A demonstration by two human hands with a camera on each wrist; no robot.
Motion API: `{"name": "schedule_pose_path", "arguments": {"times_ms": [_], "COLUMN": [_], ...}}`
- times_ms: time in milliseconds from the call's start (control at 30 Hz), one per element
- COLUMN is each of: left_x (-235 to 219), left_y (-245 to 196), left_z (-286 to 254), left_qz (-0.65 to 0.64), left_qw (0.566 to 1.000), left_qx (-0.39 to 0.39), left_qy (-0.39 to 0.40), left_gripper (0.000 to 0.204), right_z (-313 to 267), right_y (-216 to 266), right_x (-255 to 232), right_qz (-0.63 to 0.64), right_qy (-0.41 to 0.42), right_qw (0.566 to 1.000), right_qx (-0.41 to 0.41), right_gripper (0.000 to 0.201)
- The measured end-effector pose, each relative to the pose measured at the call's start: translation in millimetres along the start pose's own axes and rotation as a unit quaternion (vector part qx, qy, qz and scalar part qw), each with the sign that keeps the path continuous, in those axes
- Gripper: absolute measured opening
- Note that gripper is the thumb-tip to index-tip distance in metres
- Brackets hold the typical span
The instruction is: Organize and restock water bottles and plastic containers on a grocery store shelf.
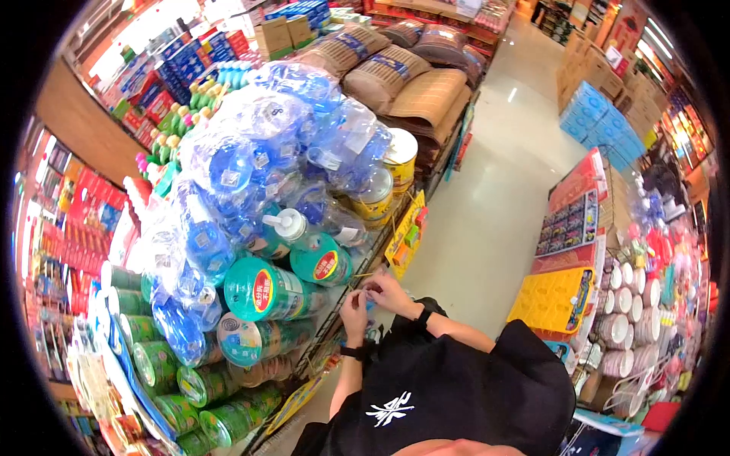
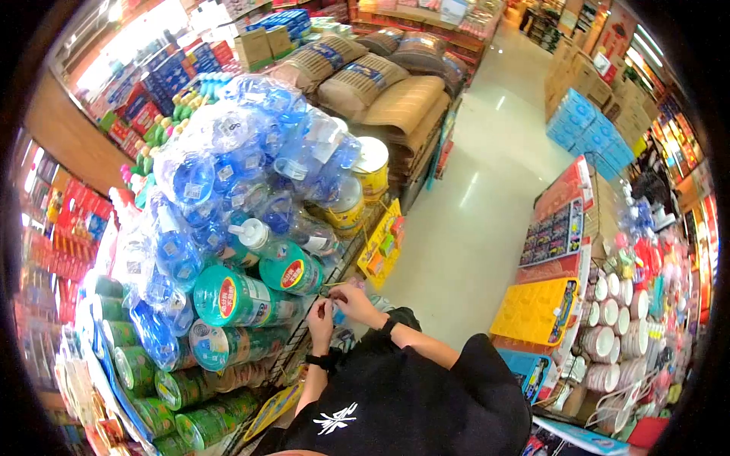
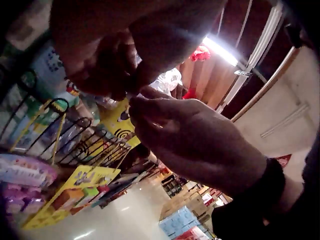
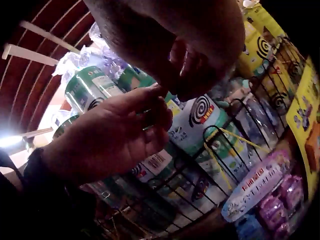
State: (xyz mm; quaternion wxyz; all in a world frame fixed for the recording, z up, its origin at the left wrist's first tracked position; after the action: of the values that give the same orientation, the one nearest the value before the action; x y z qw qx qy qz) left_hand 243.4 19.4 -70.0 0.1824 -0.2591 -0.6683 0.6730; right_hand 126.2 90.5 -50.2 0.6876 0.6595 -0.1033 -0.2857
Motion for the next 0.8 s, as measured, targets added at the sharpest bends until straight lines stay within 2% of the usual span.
{"name": "schedule_pose_path", "arguments": {"times_ms": [67, 100, 200, 267, 367, 400, 467, 500, 533, 600, 667, 733, 767, 800], "left_x": [8.6, 12.4, 21.3, 26.6, 32.9, 36.6, 38.9, 41.7, 42.7, 60.6, 79.6, 103.0, 115.7, 130.5], "left_y": [15.6, 13.6, 24.7, 29.9, 30.6, 28.6, 15.8, 17.9, 19.9, 28.2, 18.6, 24.5, 37.2, 27.6], "left_z": [-8.6, -13.8, -23.5, -31.1, -36.7, -37.9, -39.5, -39.7, -37.4, -34.8, -30.3, -23.0, -22.3, -24.7], "left_qz": [0.04, 0.024, 0.042, 0.049, 0.035, 0.037, 0.004, 0.01, 0.016, -0.036, -0.019, -0.121, -0.145, -0.14], "left_qw": [0.997, 0.999, 0.996, 0.994, 0.994, 0.994, 0.998, 0.996, 0.997, 0.988, 0.99, 0.985, 0.98, 0.981], "left_qx": [-0.054, -0.025, -0.033, -0.041, -0.041, -0.038, 0.006, -0.036, -0.03, -0.086, -0.065, -0.043, -0.09, -0.084], "left_qy": [0.032, 0.034, 0.067, 0.084, 0.097, 0.096, 0.059, 0.076, 0.076, 0.122, 0.127, 0.115, 0.102, 0.1], "left_gripper": [0.02, 0.023, 0.025, 0.026, 0.025, 0.025, 0.027, 0.025, 0.025, 0.023, 0.024, 0.022, 0.021, 0.021], "right_z": [-21.3, -30.9, -57.1, -75.6, -85.5, -85.2, -75.9, -72.5, -69.3, -62.5, -62.4, -68.1, -71.7, -74.6], "right_y": [-6.2, -12.8, -28.9, -44.6, -45.4, -48.6, -44.2, -46.8, -48.2, -56.9, -49.3, -50.9, -54.4, -59.3], "right_x": [-8.5, -12.1, -22.8, -25.0, -25.6, -24.6, -27.3, -28.6, -31.2, -35.2, -54.3, -76.4, -88.7, -100.3], "right_qz": [-0.007, -0.023, -0.025, -0.037, -0.01, -0.008, -0.059, -0.044, -0.038, -0.025, -0.023, -0.02, -0.017, -0.011], "right_qy": [-0.024, -0.03, -0.045, -0.012, -0.005, -0.005, -0.058, -0.063, -0.065, -0.004, -0.009, -0.016, -0.023, -0.031], "right_qw": [1.0, 0.999, 0.994, 0.98, 0.973, 0.974, 0.993, 0.994, 0.994, 0.991, 0.992, 0.992, 0.993, 0.995], "right_qx": [0.005, 0.034, 0.097, 0.195, 0.229, 0.225, 0.079, 0.08, 0.075, 0.132, 0.127, 0.124, 0.11, 0.094], "right_gripper": [0.022, 0.021, 0.022, 0.023, 0.026, 0.026, 0.028, 0.031, 0.031, 0.031, 0.031, 0.031, 0.03, 0.029]}}
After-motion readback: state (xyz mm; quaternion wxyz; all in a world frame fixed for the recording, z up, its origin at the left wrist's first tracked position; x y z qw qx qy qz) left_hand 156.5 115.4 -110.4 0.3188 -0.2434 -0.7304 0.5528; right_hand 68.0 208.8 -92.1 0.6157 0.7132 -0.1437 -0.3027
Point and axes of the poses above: each hand's wrist, its own z-axis towards the middle knuckle, its own x-axis out of the palm, y = z × x, the point moved 8 cm from there along z, towards the middle knuckle, and after that the axes turned 1 degree about -z, right-handed, at the moved point
